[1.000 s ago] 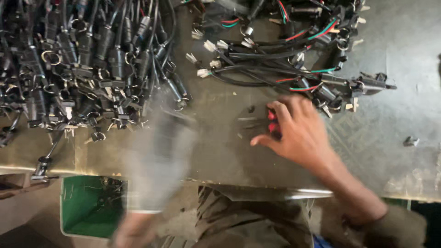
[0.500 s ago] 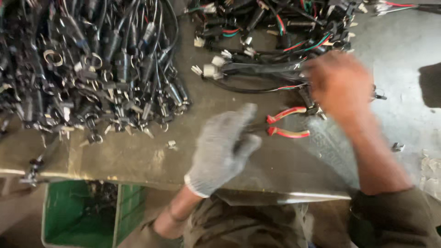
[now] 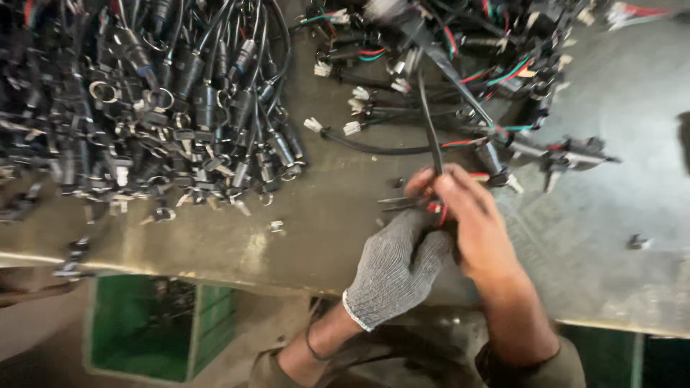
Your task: The person processes cable assemblies at a workbench, using pliers to strip and crimp the ends of black multi-conductor wires and fitting terminals onto the exposed conductors. Finished cables are set aside in piles, and the person gathers completed cables together at the end.
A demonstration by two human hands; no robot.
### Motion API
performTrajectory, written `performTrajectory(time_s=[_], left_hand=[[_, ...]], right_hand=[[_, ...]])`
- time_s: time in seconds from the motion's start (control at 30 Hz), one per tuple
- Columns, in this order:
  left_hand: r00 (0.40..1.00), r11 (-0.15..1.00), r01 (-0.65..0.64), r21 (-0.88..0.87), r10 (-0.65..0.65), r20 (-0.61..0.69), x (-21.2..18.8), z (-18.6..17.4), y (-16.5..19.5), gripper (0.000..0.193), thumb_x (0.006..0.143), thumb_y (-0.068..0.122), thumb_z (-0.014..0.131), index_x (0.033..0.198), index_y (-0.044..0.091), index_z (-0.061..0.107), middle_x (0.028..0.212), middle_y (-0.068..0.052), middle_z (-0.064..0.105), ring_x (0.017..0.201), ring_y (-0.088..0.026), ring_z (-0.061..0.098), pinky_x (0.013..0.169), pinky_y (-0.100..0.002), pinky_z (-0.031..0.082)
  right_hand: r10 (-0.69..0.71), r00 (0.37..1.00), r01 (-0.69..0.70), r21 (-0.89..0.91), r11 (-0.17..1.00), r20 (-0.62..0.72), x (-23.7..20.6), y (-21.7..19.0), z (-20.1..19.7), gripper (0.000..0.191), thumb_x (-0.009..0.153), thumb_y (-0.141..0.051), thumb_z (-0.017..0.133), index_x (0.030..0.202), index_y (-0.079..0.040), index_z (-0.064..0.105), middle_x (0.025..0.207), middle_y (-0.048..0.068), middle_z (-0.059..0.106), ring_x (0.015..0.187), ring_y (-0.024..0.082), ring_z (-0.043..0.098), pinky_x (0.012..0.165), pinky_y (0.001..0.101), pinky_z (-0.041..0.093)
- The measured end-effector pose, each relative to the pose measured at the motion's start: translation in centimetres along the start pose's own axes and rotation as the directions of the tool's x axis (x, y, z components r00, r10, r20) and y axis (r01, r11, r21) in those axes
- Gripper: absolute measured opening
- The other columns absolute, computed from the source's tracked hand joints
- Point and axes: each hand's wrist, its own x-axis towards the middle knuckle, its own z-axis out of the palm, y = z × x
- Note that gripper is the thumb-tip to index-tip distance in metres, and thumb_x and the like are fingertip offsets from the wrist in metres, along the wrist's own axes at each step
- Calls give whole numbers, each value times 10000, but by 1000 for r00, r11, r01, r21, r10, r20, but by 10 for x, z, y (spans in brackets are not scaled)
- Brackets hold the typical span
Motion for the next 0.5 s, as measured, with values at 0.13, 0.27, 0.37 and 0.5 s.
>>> performTrajectory(time_s=[0.13,0.27,0.37,0.5], left_hand=[[997,996,24,82,-18,-71,-26,-8,-18,189,920,179,706,1010,30,633,812,-158,660,736,-300,668,642,-378,544],[978,871,207,-447,-198,68,-55,-2,-34,154,1073,166,586,1075,14,613,774,-45,599,700,-117,561,615,-317,471],[953,664,301,-685,-184,240,-66,3,-48,243,1057,156,516,1277,64,566,883,11,594,737,-55,530,645,-241,446],[921,536,381,-753,-291,259,-49,-17,-63,306,1036,132,507,1333,71,547,970,2,611,785,-69,564,696,-242,503]], right_hand=[[83,985,-138,400,906,151,6,-10,21,318,1090,-304,508,999,-13,602,714,23,521,652,153,532,636,340,488],[86,985,-168,759,629,147,-7,-20,23,235,1146,-204,501,1028,-3,532,725,0,431,589,134,439,527,321,418],[-74,986,-54,714,699,147,-24,-36,19,243,1147,-199,503,1072,25,563,699,-17,424,560,106,389,521,293,380],[-401,916,393,159,906,17,-48,-58,23,186,1120,-201,511,1031,-45,562,774,16,478,668,146,427,655,337,407]])
